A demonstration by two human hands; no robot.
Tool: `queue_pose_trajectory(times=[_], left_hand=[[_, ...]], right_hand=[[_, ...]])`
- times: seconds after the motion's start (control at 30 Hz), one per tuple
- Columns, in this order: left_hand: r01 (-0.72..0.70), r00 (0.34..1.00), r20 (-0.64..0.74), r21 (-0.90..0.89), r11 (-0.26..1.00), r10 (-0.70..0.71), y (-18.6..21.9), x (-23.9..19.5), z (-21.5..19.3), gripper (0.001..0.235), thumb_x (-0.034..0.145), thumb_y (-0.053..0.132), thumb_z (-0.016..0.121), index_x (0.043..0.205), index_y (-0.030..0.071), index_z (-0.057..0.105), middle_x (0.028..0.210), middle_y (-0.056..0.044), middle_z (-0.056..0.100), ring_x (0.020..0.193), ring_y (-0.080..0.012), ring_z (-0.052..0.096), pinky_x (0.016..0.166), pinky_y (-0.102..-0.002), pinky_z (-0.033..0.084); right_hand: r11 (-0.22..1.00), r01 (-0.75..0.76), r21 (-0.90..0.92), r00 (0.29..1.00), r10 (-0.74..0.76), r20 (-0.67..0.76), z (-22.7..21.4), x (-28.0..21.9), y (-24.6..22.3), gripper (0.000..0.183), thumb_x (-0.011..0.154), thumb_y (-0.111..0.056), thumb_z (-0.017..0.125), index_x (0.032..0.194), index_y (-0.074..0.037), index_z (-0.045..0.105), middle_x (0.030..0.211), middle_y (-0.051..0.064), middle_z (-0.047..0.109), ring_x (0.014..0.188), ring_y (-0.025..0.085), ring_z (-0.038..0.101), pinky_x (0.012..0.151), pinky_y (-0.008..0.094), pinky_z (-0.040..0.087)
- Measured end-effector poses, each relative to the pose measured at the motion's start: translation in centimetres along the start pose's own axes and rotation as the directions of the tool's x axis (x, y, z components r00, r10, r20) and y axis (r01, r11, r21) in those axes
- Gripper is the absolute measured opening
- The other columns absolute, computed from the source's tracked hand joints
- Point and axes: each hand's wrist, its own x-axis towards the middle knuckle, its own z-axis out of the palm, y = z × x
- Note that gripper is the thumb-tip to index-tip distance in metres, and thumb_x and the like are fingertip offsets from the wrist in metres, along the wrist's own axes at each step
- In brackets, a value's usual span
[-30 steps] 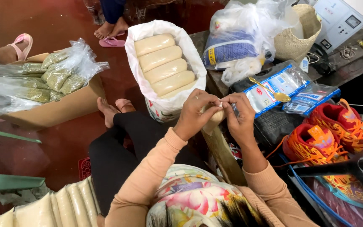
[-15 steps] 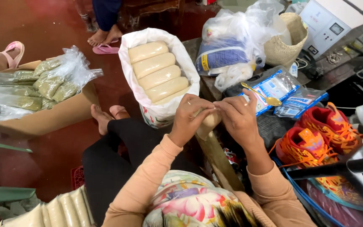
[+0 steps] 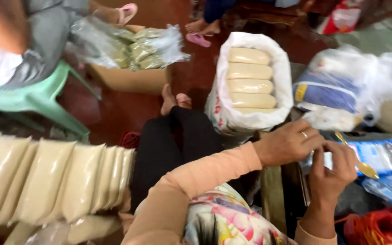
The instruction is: The person fills small plastic bags with a white powder using a spoon and then ties the bags closed by hand.
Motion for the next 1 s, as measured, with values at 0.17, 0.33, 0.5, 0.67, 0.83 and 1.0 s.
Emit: queue_pose_trajectory(times=[0.17, 0.33, 0.5, 0.67, 0.83, 1.0], left_hand=[[0.079, 0.996, -0.047, -0.021, 0.997, -0.080, 0.0, -3.1, 2.8, 0.010, 0.099, -0.001, 0.053, 0.094, 0.003, 0.061, 0.089, -0.009, 0.058, 0.080, -0.0276, 0.056, 0.083, -0.041, 0.047], [0.347, 0.937, 0.076, -0.278, 0.896, -0.340, -0.4, -6.1, 5.1, 0.005, 0.106, 0.008, 0.056, 0.110, 0.008, 0.058, 0.106, -0.007, 0.065, 0.094, -0.0303, 0.054, 0.096, -0.042, 0.049], [0.238, 0.964, 0.184, -0.270, 0.933, -0.193, -1.2, -3.8, 3.0, 0.021, 0.106, 0.026, 0.043, 0.106, 0.011, 0.057, 0.104, 0.001, 0.066, 0.086, -0.0249, 0.062, 0.093, -0.042, 0.041], [0.224, 0.960, 0.215, -0.218, 0.950, -0.177, -1.4, -4.9, 4.2, 0.025, 0.098, 0.021, 0.065, 0.121, 0.019, 0.054, 0.094, -0.005, 0.058, 0.091, -0.0285, 0.050, 0.085, -0.041, 0.049], [-0.039, 0.999, 0.012, -0.158, 0.987, 0.042, -1.4, -3.5, 1.7, 0.010, 0.104, -0.001, 0.049, 0.101, 0.005, 0.056, 0.084, -0.008, 0.051, 0.082, -0.0265, 0.048, 0.076, -0.038, 0.051], [0.519, 0.854, 0.185, -0.355, 0.777, -0.486, -0.4, -5.9, 4.0, 0.043, 0.101, 0.047, 0.052, 0.129, 0.014, 0.058, 0.129, -0.005, 0.067, 0.123, -0.0289, 0.061, 0.118, -0.043, 0.042]], right_hand=[[0.897, -0.353, 0.266, 0.934, 0.353, 0.049, 2.5, -1.7, 0.9, 0.003, 0.110, 0.001, 0.062, 0.108, 0.001, 0.064, 0.103, 0.011, 0.061, 0.099, 0.023, 0.055, 0.096, 0.037, 0.044], [0.717, -0.578, 0.391, 0.806, 0.578, 0.131, 3.6, -1.5, 1.6, 0.008, 0.102, -0.003, 0.058, 0.106, -0.005, 0.064, 0.100, 0.002, 0.059, 0.095, 0.012, 0.054, 0.089, 0.027, 0.046], [0.499, -0.700, 0.511, 0.687, 0.665, 0.293, 2.7, -0.3, 1.2, 0.008, 0.098, -0.008, 0.059, 0.102, -0.009, 0.065, 0.093, -0.007, 0.061, 0.091, 0.002, 0.054, 0.084, 0.019, 0.047], [0.397, -0.681, 0.615, 0.706, 0.578, 0.409, 3.1, -0.8, 3.1, 0.008, 0.097, -0.006, 0.052, 0.092, -0.007, 0.059, 0.087, -0.002, 0.056, 0.086, 0.007, 0.051, 0.081, 0.021, 0.042], [0.140, -0.682, 0.718, 0.672, 0.508, 0.539, 3.9, -2.4, 6.7, 0.014, 0.099, -0.007, 0.052, 0.107, 0.001, 0.061, 0.100, 0.007, 0.064, 0.096, 0.014, 0.062, 0.085, 0.021, 0.046], [0.448, -0.590, 0.671, 0.768, 0.568, 0.296, 3.0, -1.0, 2.9, 0.006, 0.099, -0.005, 0.057, 0.101, -0.005, 0.063, 0.089, 0.001, 0.061, 0.083, 0.008, 0.056, 0.083, 0.018, 0.045]])
